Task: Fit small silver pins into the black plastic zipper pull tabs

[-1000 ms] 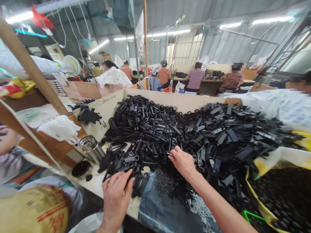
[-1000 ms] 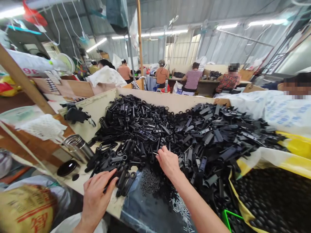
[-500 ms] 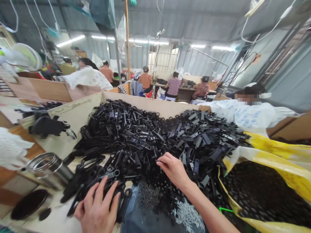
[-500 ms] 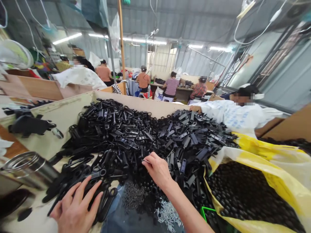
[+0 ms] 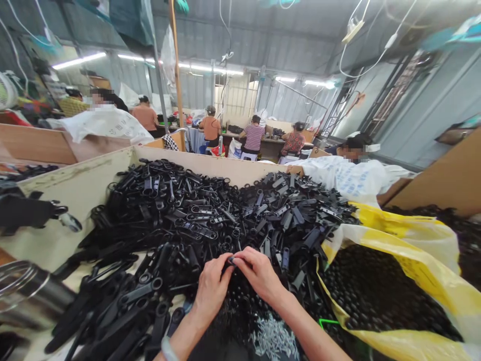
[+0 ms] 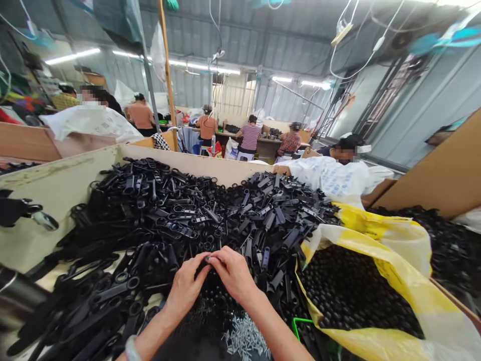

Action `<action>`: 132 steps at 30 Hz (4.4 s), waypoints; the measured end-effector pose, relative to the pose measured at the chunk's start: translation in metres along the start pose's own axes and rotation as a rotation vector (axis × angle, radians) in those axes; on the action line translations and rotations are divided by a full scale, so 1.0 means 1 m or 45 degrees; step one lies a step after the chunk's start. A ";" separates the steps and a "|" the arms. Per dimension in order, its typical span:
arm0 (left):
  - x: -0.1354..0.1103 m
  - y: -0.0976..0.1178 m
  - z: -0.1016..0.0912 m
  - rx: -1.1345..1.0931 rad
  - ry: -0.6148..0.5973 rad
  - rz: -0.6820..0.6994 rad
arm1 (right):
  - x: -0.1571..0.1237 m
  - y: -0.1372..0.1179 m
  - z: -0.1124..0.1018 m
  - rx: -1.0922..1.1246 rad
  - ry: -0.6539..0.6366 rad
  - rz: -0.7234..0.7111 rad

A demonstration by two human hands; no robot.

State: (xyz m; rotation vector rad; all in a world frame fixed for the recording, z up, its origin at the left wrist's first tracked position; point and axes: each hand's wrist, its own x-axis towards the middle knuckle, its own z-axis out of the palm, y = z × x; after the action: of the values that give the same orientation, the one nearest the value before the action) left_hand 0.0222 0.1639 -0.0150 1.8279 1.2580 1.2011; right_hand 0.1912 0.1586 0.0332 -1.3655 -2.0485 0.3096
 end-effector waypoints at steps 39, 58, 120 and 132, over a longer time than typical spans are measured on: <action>-0.093 0.084 -0.040 -0.878 -0.670 -1.043 | -0.102 -0.032 -0.018 0.328 -0.141 -0.142; -0.156 0.067 -0.043 -0.369 -0.832 -0.618 | -0.186 -0.057 0.033 0.785 -0.065 0.484; -0.158 0.045 -0.047 -0.480 -0.728 -1.159 | -0.134 -0.073 0.039 0.293 -0.591 0.270; -0.160 0.025 -0.055 -0.336 -0.395 -1.135 | -0.164 -0.037 0.018 0.345 -0.314 0.436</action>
State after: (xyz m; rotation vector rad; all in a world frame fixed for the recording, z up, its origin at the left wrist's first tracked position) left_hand -0.0405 0.0053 -0.0259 0.9989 1.4059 0.5225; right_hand 0.1932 -0.0002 -0.0244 -1.5612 -1.8661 0.9099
